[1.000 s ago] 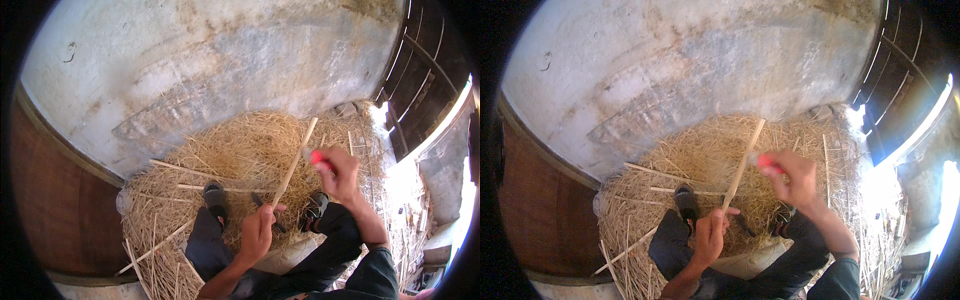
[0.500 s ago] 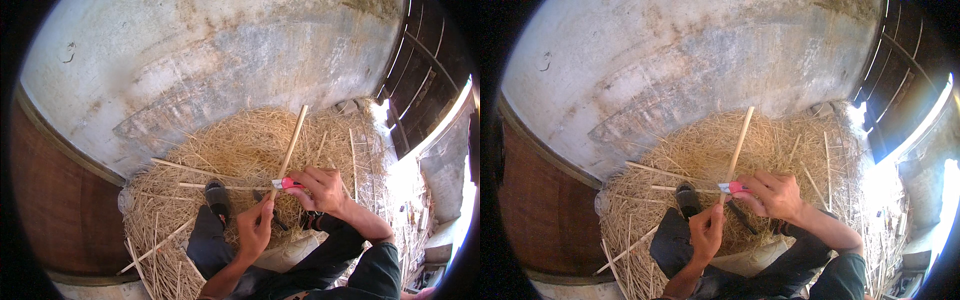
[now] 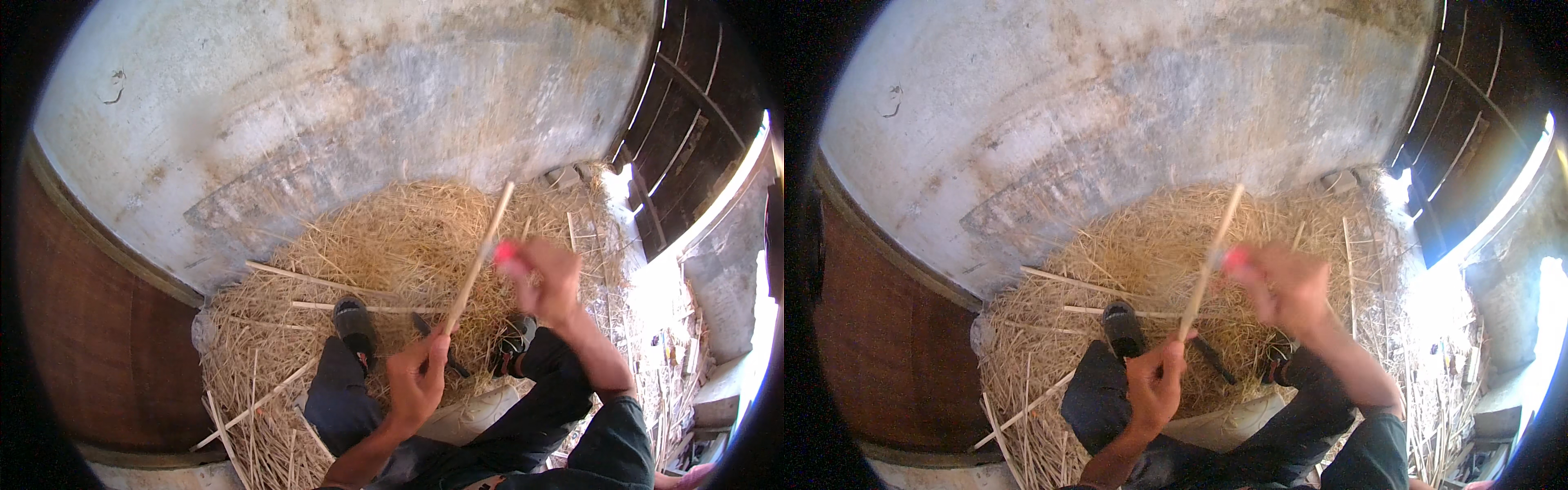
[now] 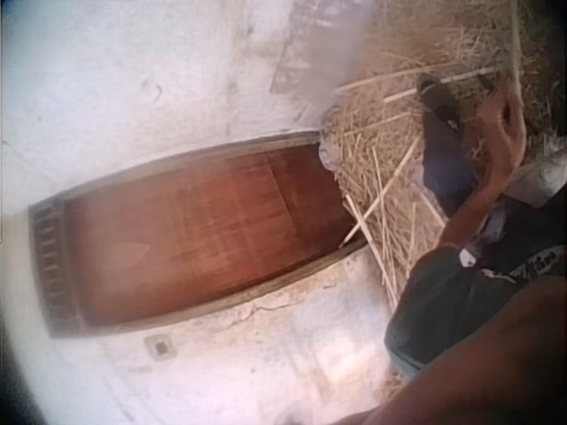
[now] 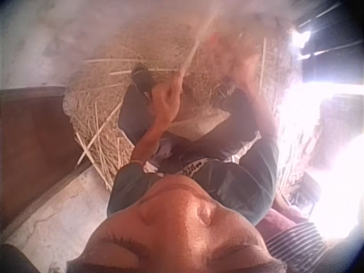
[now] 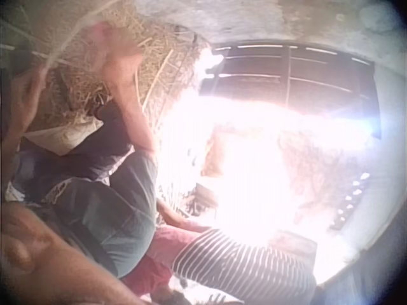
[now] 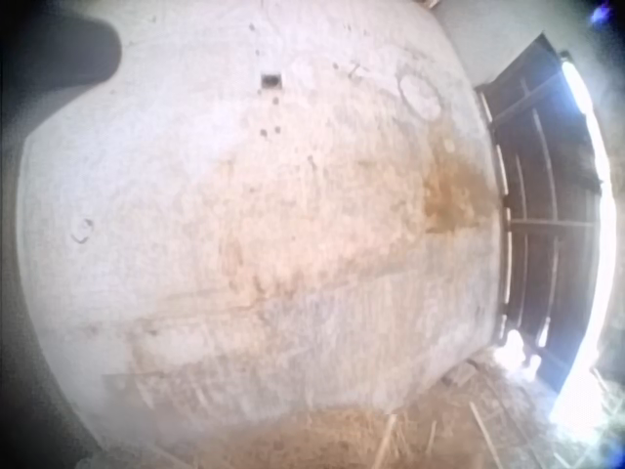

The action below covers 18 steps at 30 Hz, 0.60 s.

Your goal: The person sits on a pile of straw and uses a red utility knife to shave and smooth a long, thin bamboo stick. They hold the stick in their left hand and scrape along its length with the knife in their right hand, rotating the stick to work on different sides.

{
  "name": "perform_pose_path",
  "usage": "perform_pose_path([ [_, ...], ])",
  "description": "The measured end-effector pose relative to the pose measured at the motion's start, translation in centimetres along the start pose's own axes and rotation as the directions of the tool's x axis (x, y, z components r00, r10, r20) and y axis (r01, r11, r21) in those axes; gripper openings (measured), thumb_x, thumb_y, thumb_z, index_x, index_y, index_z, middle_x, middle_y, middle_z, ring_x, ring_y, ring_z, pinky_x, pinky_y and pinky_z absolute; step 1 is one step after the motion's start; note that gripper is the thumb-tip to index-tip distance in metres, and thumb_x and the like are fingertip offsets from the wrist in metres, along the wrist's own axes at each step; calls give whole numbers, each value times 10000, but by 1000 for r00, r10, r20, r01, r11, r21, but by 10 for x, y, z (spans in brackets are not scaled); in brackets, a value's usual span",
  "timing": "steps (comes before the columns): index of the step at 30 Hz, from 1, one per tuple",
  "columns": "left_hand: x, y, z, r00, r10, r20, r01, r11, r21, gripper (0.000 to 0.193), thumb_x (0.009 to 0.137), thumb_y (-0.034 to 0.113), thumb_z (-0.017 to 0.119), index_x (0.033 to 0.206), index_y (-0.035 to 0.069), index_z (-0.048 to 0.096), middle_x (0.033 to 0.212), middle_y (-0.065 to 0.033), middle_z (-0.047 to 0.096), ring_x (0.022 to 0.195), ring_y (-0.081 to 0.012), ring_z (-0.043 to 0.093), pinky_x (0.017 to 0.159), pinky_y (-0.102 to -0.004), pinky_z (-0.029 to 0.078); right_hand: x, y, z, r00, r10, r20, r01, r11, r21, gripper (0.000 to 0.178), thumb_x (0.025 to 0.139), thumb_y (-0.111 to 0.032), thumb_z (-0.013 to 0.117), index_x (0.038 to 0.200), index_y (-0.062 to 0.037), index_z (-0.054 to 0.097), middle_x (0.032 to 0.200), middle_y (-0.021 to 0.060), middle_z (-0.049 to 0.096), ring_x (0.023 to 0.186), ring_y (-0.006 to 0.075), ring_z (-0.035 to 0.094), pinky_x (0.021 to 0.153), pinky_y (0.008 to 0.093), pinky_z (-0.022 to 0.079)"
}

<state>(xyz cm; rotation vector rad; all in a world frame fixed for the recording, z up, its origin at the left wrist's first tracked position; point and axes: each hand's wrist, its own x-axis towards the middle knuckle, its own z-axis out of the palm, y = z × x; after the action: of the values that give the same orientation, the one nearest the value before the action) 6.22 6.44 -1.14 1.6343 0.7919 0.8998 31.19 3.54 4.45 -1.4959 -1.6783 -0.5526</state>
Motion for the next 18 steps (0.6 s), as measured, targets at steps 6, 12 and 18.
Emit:
perform_pose_path([
  [6,-7,11,7,993,66,94,-68,998,15,354,1109,251,571,1253,-16,753,639,39,534,563,-38,430,507,-281,356,11,21,-24,930,292,-223,-299,954,2,185,969,-134,747,1086,10,747,825,91,717,629,124,606,574,256,460],
  [12,-8,2,5,994,0,112,7,998,-62,308,1096,192,603,1296,-4,731,688,14,525,620,-36,440,539,-250,362,0,25,-17,886,394,-245,-368,918,146,201,971,-136,744,1113,7,731,823,97,705,629,121,601,563,272,455],
  [18,1,-4,2,986,-147,75,160,963,-215,327,1098,212,606,1338,21,720,701,68,485,622,-17,397,539,-242,319,-8,-3,-2,997,71,40,-79,959,271,205,905,-148,796,1082,-56,751,806,66,687,619,173,658,531,318,518],
])
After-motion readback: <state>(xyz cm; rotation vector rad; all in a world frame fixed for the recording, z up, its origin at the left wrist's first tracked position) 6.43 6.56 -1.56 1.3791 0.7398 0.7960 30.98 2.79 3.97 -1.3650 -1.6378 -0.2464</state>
